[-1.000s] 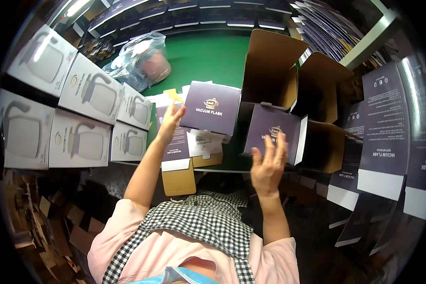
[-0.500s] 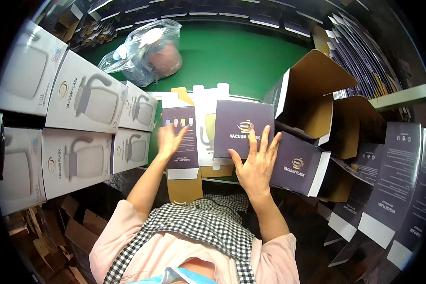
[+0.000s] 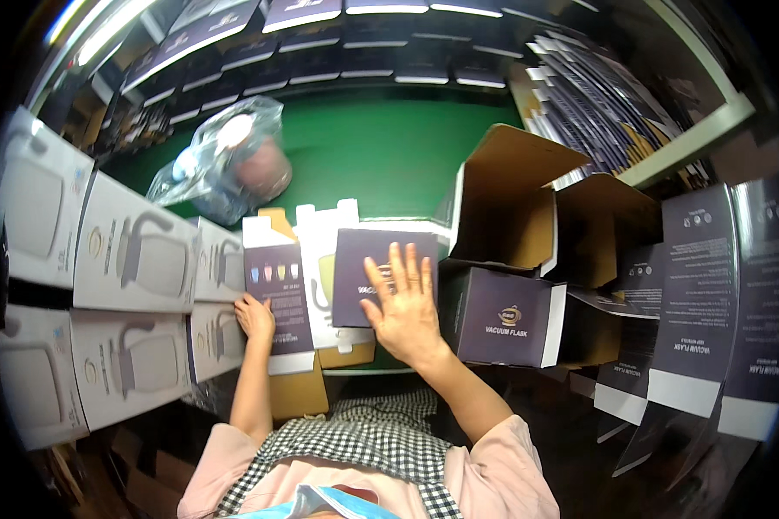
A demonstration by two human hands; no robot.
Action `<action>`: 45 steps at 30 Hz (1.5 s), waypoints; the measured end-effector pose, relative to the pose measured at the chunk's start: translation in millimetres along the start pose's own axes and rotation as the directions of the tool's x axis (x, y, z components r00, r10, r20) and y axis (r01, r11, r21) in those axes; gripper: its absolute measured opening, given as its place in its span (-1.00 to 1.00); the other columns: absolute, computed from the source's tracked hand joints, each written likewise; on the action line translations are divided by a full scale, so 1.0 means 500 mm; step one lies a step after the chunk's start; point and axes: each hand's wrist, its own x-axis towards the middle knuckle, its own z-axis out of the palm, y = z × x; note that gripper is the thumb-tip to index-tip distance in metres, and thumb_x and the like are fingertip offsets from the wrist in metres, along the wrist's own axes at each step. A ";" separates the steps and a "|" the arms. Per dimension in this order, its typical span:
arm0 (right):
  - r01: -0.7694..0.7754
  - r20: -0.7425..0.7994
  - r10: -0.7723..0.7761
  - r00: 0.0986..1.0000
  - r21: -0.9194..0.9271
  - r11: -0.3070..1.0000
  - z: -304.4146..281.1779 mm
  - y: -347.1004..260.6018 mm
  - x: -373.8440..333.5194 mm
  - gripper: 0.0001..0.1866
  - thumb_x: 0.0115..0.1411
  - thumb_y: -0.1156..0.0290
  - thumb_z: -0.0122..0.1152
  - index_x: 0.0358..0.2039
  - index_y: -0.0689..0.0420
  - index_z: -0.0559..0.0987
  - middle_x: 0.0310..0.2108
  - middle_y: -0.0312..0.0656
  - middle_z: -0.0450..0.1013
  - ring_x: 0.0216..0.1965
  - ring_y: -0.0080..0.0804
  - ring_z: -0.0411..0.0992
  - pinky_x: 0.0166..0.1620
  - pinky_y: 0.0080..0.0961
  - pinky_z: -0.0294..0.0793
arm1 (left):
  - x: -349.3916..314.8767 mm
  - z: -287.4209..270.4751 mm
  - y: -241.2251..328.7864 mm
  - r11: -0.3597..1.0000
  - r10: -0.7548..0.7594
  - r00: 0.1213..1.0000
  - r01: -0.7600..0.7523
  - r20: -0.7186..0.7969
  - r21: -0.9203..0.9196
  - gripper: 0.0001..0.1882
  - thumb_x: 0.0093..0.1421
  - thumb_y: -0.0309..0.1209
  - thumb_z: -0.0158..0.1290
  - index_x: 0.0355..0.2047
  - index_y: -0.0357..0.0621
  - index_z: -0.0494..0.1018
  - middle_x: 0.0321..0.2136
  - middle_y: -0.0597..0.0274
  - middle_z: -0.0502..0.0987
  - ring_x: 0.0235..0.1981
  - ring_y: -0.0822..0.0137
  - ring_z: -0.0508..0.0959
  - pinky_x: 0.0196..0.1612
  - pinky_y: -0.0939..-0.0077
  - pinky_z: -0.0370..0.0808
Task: The person folds flat cardboard into boxes, places a kettle wrapped in plastic into one of the boxes, and then carries several finished boxes to a larger crate to stack them inside.
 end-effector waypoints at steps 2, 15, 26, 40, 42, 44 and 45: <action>-0.005 0.007 0.005 1.000 -0.004 1.000 0.006 0.000 0.006 -0.35 0.29 0.03 0.04 0.34 -0.01 0.24 0.37 0.21 -0.03 0.42 0.19 -0.18 0.40 0.12 -0.24 | -0.007 0.039 0.079 0.937 0.048 0.975 0.031 -0.217 0.347 -0.23 0.15 -0.31 0.19 0.26 -0.41 0.10 0.09 -0.36 0.25 0.12 -0.22 0.34 0.21 0.05 0.24; -0.113 -0.001 0.114 0.994 0.056 0.992 0.000 0.012 -0.004 -0.33 0.26 -0.11 0.03 0.34 -0.23 0.26 0.38 0.04 0.02 0.41 0.03 -0.07 0.38 0.04 -0.07 | 0.427 -0.577 1.187 0.368 0.704 0.328 -0.927 -0.630 -0.071 -0.20 0.17 -0.03 0.17 0.36 0.29 0.09 0.12 -0.63 0.13 0.18 -0.46 0.24 0.22 -0.05 0.30; -0.178 0.002 0.179 0.984 0.101 0.979 -0.008 0.039 -0.016 -0.31 0.18 -0.09 0.14 0.32 -0.24 0.31 0.37 0.02 0.06 0.40 0.02 -0.02 0.38 0.02 -0.08 | 0.482 -0.519 1.261 0.267 0.229 -0.071 -0.955 -0.971 0.132 -0.73 0.15 -0.35 0.21 -0.13 -0.10 0.58 -0.24 0.01 0.64 -0.15 0.04 0.63 -0.05 0.34 0.55; -0.047 -0.191 0.095 0.977 0.245 0.968 0.014 0.022 -0.036 -0.13 0.25 -0.05 0.12 0.39 0.18 0.04 0.35 0.27 -0.07 0.39 0.17 -0.07 0.40 0.06 -0.16 | 0.105 -0.577 0.491 0.140 0.274 -0.029 -0.988 -0.961 0.070 -0.68 0.12 -0.49 0.13 -0.08 -0.21 0.48 -0.14 0.12 0.53 -0.16 0.11 0.54 -0.13 0.31 0.53; 0.041 -0.330 0.143 0.933 0.493 0.869 0.024 0.023 -0.037 0.01 0.18 0.08 0.29 0.42 0.16 -0.11 0.37 0.29 -0.15 0.39 0.26 -0.10 0.38 0.06 -0.08 | 0.045 -0.589 0.373 0.191 0.279 0.053 -0.982 -0.959 0.001 -0.67 0.14 -0.48 0.13 -0.06 -0.22 0.46 -0.12 0.12 0.52 -0.14 0.13 0.53 -0.11 0.31 0.51; 0.135 -0.387 0.270 0.881 0.754 0.642 -0.003 0.020 -0.023 0.14 0.12 0.10 0.38 0.43 0.14 -0.24 0.38 0.32 -0.19 0.40 0.25 -0.13 0.36 0.05 -0.02 | -0.005 -0.584 0.282 0.219 0.278 0.143 -0.972 -0.950 -0.082 -0.65 0.16 -0.47 0.12 -0.03 -0.23 0.44 -0.10 0.11 0.51 -0.12 0.14 0.52 -0.08 0.31 0.50; 0.176 -0.362 0.336 0.869 0.863 0.473 -0.024 0.015 -0.016 0.20 0.10 0.10 0.41 0.42 0.14 -0.30 0.38 0.33 -0.21 0.41 0.23 -0.14 0.35 0.03 0.01 | -0.029 -0.581 0.235 0.243 0.270 0.190 -0.962 -0.944 -0.124 -0.64 0.17 -0.46 0.12 -0.02 -0.24 0.43 -0.09 0.11 0.50 -0.12 0.15 0.52 -0.07 0.31 0.50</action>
